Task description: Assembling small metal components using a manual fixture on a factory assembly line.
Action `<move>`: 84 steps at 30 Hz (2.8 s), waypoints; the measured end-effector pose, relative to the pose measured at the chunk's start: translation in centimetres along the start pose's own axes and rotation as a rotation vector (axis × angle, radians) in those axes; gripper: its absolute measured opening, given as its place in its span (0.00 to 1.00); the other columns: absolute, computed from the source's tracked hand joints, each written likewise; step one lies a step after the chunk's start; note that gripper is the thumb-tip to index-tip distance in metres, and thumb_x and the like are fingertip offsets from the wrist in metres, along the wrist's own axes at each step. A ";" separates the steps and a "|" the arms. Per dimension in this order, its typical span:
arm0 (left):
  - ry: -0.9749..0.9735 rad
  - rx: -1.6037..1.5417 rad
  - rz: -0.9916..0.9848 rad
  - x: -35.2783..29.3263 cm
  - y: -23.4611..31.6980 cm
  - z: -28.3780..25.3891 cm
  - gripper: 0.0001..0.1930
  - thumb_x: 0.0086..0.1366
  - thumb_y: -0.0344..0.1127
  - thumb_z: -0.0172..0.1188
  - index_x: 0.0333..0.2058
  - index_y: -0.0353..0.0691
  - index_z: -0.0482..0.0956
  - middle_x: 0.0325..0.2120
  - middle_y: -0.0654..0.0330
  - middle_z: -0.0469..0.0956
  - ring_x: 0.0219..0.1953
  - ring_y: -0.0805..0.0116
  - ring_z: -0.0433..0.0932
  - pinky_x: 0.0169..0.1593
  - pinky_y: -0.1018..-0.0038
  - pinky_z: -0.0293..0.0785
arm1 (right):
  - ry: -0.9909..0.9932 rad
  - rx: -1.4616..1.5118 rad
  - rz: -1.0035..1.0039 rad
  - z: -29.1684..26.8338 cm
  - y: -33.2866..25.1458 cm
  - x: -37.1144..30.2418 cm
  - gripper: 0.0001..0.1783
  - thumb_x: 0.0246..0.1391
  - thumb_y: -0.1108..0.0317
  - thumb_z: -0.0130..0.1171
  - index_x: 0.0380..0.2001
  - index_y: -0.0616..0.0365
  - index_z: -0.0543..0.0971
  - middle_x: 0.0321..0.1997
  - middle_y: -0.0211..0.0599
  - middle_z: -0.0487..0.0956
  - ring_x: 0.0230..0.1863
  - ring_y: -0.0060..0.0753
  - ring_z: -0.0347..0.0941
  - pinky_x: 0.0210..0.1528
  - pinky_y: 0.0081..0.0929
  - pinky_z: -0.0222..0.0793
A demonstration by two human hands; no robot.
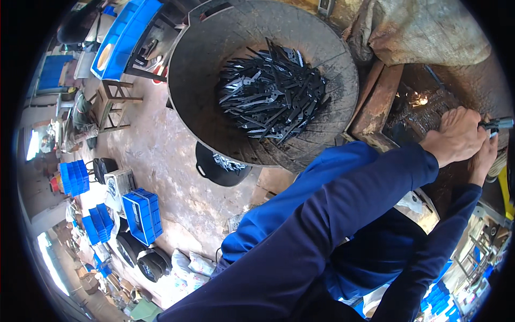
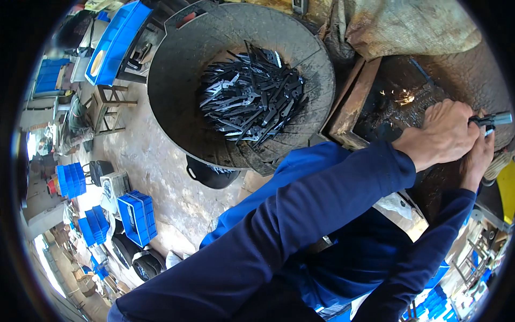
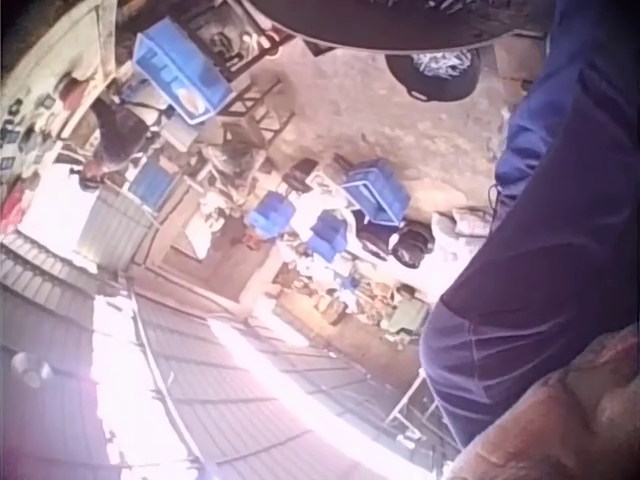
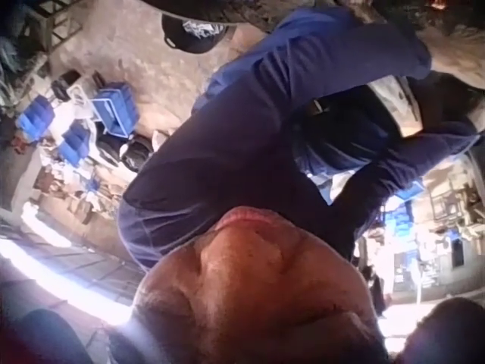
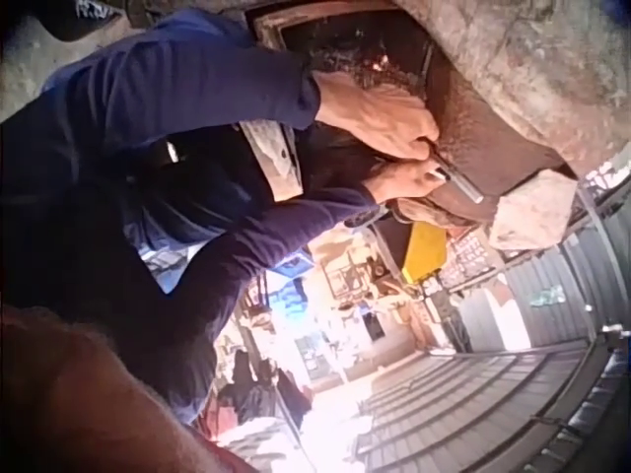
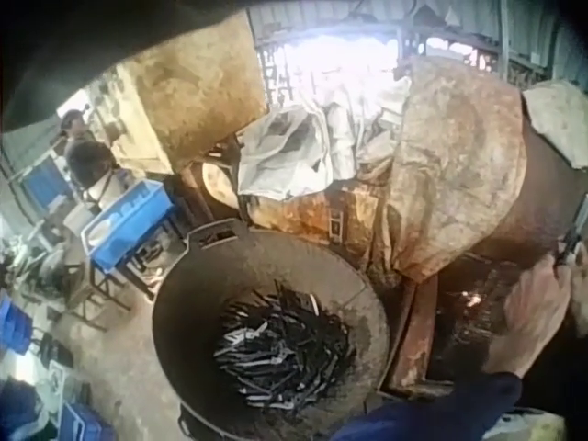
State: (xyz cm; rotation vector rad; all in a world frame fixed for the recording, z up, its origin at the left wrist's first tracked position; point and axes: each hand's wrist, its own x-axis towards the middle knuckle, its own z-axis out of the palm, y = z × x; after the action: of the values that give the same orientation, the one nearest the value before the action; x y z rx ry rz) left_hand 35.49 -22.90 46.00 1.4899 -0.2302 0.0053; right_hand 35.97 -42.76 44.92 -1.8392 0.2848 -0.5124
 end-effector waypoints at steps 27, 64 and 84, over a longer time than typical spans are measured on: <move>-0.079 0.102 0.041 0.4 1.5 -1.6 0.13 0.51 0.39 0.59 0.29 0.35 0.83 0.30 0.40 0.80 0.38 0.42 0.79 0.47 0.53 0.73 | 0.002 0.045 -0.050 -0.8 0.7 0.7 0.18 0.65 0.75 0.50 0.57 0.62 0.71 0.49 0.37 0.78 0.48 0.28 0.75 0.52 0.26 0.72; -0.794 0.594 -0.111 1.5 -2.6 -6.1 0.08 0.65 0.35 0.62 0.39 0.41 0.86 0.14 0.72 0.64 0.17 0.80 0.57 0.22 0.76 0.54 | -0.755 -0.328 -0.413 -2.4 -4.7 -21.2 0.21 0.40 0.83 0.58 0.43 0.60 0.79 0.47 0.38 0.79 0.42 0.41 0.79 0.42 0.33 0.76; -0.600 0.271 -0.142 1.3 -1.6 -5.2 0.09 0.66 0.36 0.59 0.36 0.37 0.83 0.24 0.64 0.80 0.17 0.82 0.64 0.21 0.79 0.58 | 0.047 0.489 0.374 0.3 -6.3 -16.4 0.15 0.63 0.66 0.57 0.48 0.65 0.75 0.40 0.40 0.81 0.20 0.13 0.63 0.23 0.21 0.72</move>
State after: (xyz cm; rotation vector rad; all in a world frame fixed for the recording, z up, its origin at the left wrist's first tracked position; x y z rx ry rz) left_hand 37.76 -18.09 44.34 1.7468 -0.6246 -0.5493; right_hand 21.35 -33.28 47.45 -1.2627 0.4783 -0.3267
